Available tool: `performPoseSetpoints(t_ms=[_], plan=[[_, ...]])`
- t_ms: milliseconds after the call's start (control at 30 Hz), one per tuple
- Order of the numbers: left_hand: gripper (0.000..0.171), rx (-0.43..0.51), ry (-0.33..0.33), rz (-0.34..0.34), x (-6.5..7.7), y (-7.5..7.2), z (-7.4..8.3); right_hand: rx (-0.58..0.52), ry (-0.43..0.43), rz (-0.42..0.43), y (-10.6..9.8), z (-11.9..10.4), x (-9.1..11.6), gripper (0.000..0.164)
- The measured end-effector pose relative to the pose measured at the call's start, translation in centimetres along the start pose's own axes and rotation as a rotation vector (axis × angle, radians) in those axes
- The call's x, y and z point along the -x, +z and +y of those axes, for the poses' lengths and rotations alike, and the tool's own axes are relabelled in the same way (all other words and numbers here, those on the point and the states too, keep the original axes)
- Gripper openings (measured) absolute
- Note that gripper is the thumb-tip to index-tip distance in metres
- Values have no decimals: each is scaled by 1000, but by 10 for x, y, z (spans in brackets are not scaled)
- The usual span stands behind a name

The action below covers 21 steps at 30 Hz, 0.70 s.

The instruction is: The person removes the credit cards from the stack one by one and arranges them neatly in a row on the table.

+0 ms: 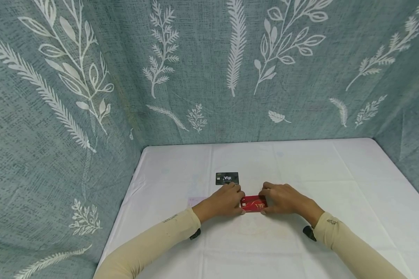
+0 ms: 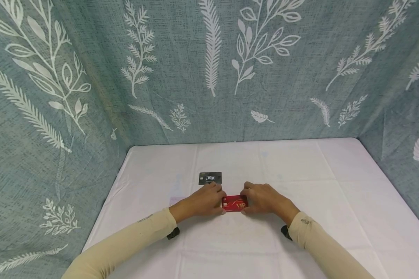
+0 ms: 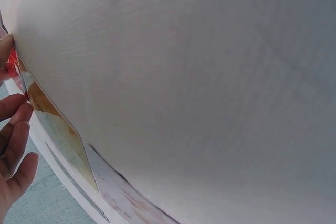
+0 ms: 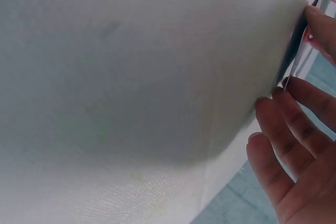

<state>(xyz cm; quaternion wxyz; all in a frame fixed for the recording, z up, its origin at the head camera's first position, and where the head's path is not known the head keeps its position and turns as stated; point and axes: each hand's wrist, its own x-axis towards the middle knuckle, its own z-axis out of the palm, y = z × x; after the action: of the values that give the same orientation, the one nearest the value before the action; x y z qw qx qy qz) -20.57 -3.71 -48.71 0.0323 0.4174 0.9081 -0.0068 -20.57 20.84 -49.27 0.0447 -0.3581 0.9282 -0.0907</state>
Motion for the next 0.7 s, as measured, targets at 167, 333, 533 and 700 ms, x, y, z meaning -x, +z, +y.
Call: performPoseSetpoints(t_ms=[167,333,533,700], plan=[[45,-4,6,10,-1,1,0,-5,-1,3,0,1,0,50],[45,-6,7,17,-1,2,-1,-17,2,7,1,2,0,50],[45,-5,8,14,-2,3,-2,-28,8,-4,1,3,0,50],[45,-14,9,17,-1,2,-1,-21,4,-7,2,4,-1,50]])
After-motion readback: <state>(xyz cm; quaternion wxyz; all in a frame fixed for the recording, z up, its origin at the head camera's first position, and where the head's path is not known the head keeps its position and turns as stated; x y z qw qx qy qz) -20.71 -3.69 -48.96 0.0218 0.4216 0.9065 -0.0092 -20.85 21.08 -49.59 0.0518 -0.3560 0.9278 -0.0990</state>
